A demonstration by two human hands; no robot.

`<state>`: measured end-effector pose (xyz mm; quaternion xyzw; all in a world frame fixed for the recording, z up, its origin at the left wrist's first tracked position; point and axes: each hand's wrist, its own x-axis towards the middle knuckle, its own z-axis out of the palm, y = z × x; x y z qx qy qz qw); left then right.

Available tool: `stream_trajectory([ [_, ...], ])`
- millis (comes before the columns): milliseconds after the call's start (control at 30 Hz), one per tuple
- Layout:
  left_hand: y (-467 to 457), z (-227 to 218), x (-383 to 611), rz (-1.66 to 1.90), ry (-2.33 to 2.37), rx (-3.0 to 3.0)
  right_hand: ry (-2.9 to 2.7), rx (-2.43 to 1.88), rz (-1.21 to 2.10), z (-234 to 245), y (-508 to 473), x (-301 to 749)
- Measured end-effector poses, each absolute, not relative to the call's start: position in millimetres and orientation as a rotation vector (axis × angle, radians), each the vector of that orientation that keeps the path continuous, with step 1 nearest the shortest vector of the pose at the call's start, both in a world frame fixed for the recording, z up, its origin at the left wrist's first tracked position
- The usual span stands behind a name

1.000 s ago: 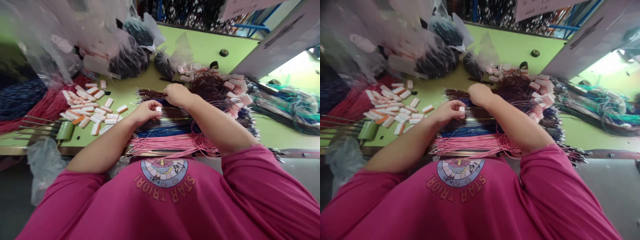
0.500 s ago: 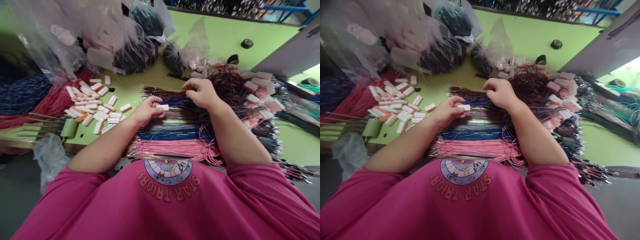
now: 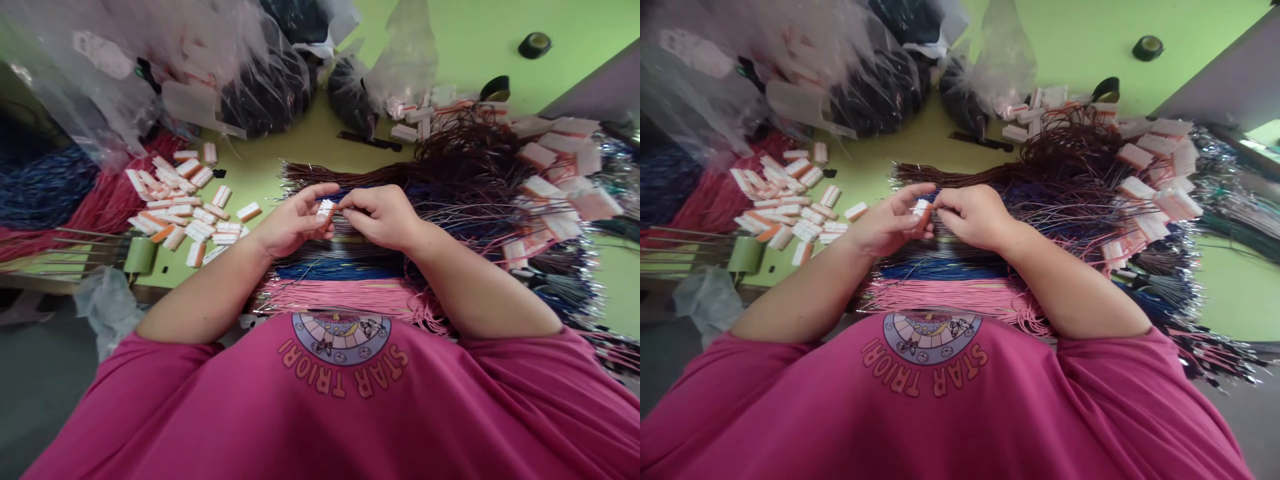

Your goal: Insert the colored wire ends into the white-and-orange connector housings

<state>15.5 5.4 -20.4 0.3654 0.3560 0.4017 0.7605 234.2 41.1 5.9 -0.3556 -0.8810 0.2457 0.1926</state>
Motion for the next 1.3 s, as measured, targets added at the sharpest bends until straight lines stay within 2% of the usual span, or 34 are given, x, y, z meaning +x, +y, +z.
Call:
stream_trajectory([
  [300,7.8,-25.8,13.4,0.945,0.698,0.775,-2.537,-1.152,0.283,14.4,34.9,235.2],
  [567,6.6,-27.5,14.8,0.96,0.733,0.833,-2.705,-1.304,0.194,23.0,29.7,227.0],
  [700,7.8,-30.5,15.8,1.037,0.818,0.983,-2.725,-1.33,0.314,23.9,31.2,225.4],
  [867,7.5,-30.9,17.2,1.067,0.906,1.166,-2.391,-1.204,0.841,16.2,40.8,226.9],
  [967,6.1,-29.8,18.9,1.058,0.916,1.183,-2.254,-1.159,1.022,10.7,43.1,225.3],
  [1300,6.4,-27.4,19.3,0.988,0.958,1.227,-2.492,-1.238,0.803,4.2,45.0,218.6],
])
